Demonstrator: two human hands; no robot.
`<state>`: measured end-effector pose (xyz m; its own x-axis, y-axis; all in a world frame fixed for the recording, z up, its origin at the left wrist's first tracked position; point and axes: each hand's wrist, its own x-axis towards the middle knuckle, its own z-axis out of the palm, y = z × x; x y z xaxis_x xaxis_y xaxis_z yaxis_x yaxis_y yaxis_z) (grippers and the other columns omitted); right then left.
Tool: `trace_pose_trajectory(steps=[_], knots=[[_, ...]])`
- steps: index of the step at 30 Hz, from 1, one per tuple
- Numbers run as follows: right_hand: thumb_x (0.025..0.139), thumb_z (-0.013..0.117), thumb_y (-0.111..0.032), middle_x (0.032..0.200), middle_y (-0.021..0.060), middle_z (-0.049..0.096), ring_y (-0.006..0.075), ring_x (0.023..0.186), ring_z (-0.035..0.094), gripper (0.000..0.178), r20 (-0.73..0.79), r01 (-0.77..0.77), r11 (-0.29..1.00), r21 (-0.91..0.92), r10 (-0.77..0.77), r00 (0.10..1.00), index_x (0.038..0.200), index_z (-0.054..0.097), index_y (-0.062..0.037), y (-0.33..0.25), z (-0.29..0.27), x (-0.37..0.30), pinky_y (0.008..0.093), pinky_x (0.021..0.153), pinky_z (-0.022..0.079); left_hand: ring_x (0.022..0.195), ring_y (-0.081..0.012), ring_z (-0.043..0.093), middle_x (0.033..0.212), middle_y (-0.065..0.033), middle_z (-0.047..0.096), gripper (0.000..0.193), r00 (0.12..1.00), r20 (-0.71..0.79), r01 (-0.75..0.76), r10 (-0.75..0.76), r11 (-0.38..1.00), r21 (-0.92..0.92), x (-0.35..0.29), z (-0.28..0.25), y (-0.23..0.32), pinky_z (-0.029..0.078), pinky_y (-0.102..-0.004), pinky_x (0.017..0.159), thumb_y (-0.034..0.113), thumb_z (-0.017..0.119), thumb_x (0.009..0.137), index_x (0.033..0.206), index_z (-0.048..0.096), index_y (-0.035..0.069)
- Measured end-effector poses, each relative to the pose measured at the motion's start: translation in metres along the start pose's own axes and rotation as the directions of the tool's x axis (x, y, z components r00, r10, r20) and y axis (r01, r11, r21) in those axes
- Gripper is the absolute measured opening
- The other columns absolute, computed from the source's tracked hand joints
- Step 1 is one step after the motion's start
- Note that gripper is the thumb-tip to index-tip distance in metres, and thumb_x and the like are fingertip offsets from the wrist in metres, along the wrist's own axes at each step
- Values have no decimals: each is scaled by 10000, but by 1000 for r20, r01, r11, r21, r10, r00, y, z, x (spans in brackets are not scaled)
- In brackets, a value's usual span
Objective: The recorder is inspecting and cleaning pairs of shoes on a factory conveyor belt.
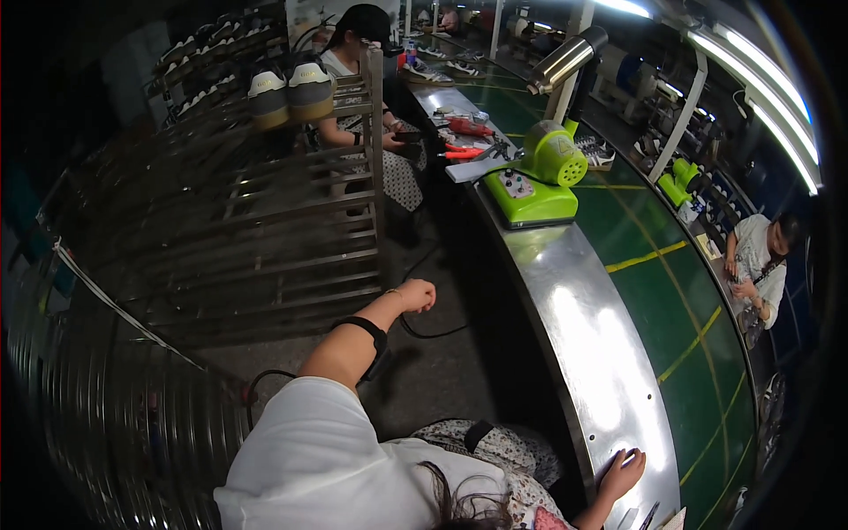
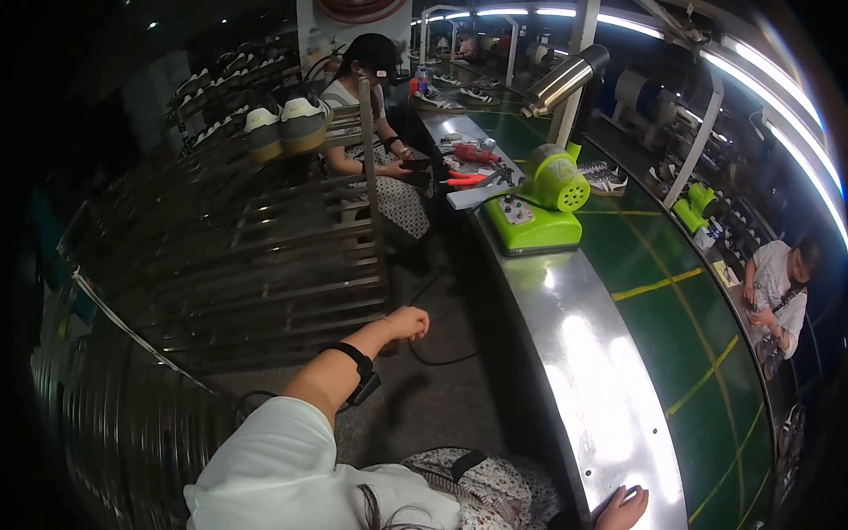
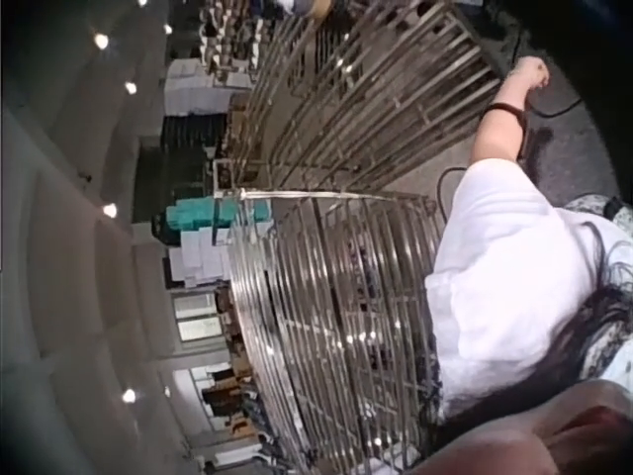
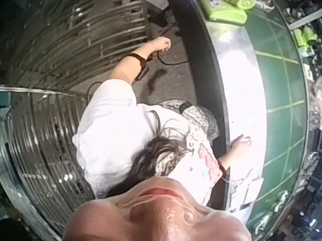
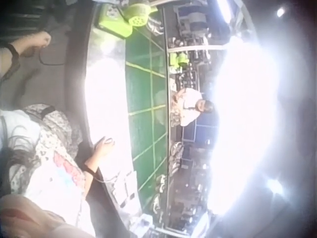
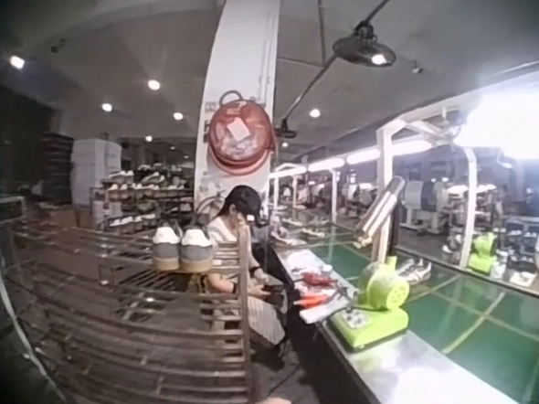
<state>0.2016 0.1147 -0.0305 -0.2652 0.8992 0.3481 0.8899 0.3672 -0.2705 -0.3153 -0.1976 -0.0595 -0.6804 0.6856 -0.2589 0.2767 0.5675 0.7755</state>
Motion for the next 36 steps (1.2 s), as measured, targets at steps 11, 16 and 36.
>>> trace_pose_trajectory(steps=[11,16,36], knots=[[718,664,-208,1165,215,510,383,1114,448,401,-186,71,995,75,-56,981,1049,561,-6,3,6,6,462,949,348,708,-210,611,814,-97,633,213,721,-72,-681,689,724,112,46,111,190,488,-299,669,225,649,786,922,642,61],[716,675,-254,1203,196,491,392,1139,425,423,-154,8,996,91,6,988,1062,562,-37,8,0,0,475,956,332,781,-233,612,844,-80,616,150,613,-163,-781,773,624,25,70,173,221,483,-316,688,177,619,793,883,638,59],[725,648,-213,1200,173,500,386,1155,422,361,-156,-39,991,125,59,986,1041,581,-53,2,-4,-3,475,962,326,767,-260,594,838,-61,619,88,725,-313,-629,613,775,62,67,213,227,475,-356,688,154,617,778,818,628,77]])
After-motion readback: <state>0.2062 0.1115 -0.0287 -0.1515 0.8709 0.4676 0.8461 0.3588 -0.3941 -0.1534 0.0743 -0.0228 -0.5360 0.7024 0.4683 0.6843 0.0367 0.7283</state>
